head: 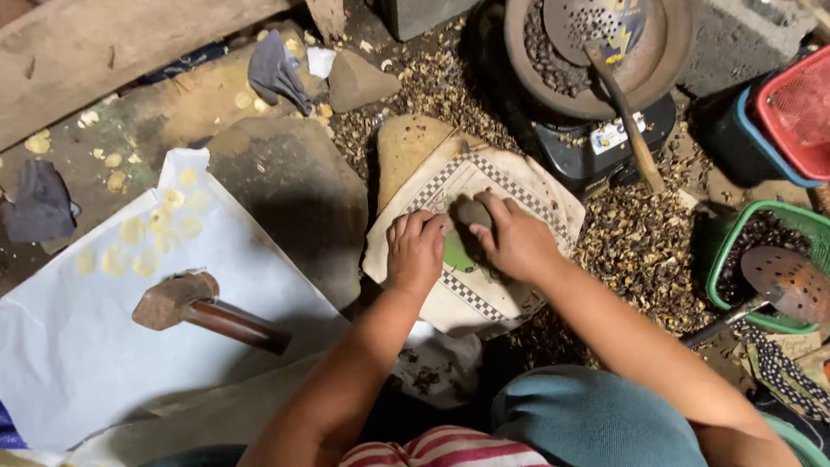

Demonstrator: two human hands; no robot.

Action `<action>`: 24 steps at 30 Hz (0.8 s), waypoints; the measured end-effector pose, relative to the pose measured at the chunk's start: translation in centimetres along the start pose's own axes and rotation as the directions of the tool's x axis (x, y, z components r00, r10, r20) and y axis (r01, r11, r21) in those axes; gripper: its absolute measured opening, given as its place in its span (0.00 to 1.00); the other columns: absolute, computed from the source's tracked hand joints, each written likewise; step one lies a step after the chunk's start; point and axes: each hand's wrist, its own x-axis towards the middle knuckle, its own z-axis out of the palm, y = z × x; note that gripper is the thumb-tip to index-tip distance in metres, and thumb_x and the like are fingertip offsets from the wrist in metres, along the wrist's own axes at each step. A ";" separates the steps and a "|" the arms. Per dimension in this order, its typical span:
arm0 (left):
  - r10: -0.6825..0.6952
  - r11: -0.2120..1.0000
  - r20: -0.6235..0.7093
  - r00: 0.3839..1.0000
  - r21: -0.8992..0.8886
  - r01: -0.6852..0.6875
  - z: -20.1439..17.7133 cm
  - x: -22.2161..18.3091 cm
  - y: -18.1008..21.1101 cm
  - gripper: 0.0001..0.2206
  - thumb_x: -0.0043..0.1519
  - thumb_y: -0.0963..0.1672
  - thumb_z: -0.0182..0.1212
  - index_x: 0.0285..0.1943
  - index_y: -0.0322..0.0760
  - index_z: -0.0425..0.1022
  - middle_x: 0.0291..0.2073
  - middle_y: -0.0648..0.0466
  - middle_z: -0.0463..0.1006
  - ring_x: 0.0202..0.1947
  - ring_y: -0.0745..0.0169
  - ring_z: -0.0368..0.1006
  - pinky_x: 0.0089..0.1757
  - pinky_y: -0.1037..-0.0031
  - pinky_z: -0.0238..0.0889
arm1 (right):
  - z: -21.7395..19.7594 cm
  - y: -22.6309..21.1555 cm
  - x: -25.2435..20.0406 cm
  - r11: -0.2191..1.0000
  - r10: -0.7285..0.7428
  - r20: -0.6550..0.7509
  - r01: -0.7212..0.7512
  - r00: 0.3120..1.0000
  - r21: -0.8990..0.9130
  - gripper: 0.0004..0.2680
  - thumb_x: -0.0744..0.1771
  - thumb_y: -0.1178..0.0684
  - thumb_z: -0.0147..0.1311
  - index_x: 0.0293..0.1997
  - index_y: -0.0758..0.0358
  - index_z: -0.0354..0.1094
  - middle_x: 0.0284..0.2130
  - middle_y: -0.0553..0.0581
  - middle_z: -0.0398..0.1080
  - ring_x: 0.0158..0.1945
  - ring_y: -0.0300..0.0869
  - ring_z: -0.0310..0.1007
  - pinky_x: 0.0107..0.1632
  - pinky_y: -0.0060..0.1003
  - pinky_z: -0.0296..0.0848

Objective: Crushing and peeling nuts using a wooden mallet and a stone tool

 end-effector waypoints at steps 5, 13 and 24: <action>0.010 0.997 -0.007 1.000 -0.074 -0.011 0.1 -0.1 -0.3 0.13 0.60 0.44 0.62 0.54 0.50 0.78 0.46 0.56 0.74 0.50 0.52 0.71 0.50 0.62 0.65 | 1.4 0.9 0.6 0.999 0.027 0.089 -0.029 0.996 0.017 0.18 0.68 0.41 0.48 0.65 0.49 0.53 0.45 0.68 0.71 0.47 0.68 0.77 0.49 0.63 0.75; -0.126 0.990 0.098 0.987 -0.052 0.132 0.6 0.5 1.3 0.10 0.52 0.52 0.72 0.40 0.57 0.81 0.44 0.62 0.73 0.49 0.54 0.70 0.51 0.59 0.62 | 2.1 1.1 -1.7 0.990 0.130 0.104 -0.124 0.986 -0.066 0.21 0.67 0.42 0.48 0.68 0.46 0.50 0.48 0.69 0.69 0.46 0.68 0.77 0.48 0.62 0.77; -0.017 1.000 0.003 1.000 -0.025 0.017 -0.9 -0.9 -0.3 0.15 0.59 0.44 0.62 0.56 0.54 0.77 0.47 0.58 0.72 0.51 0.56 0.68 0.50 0.63 0.60 | 1.3 0.2 0.3 0.990 0.113 0.138 -0.124 0.984 0.073 0.19 0.69 0.41 0.47 0.68 0.46 0.53 0.50 0.69 0.70 0.51 0.68 0.76 0.53 0.63 0.74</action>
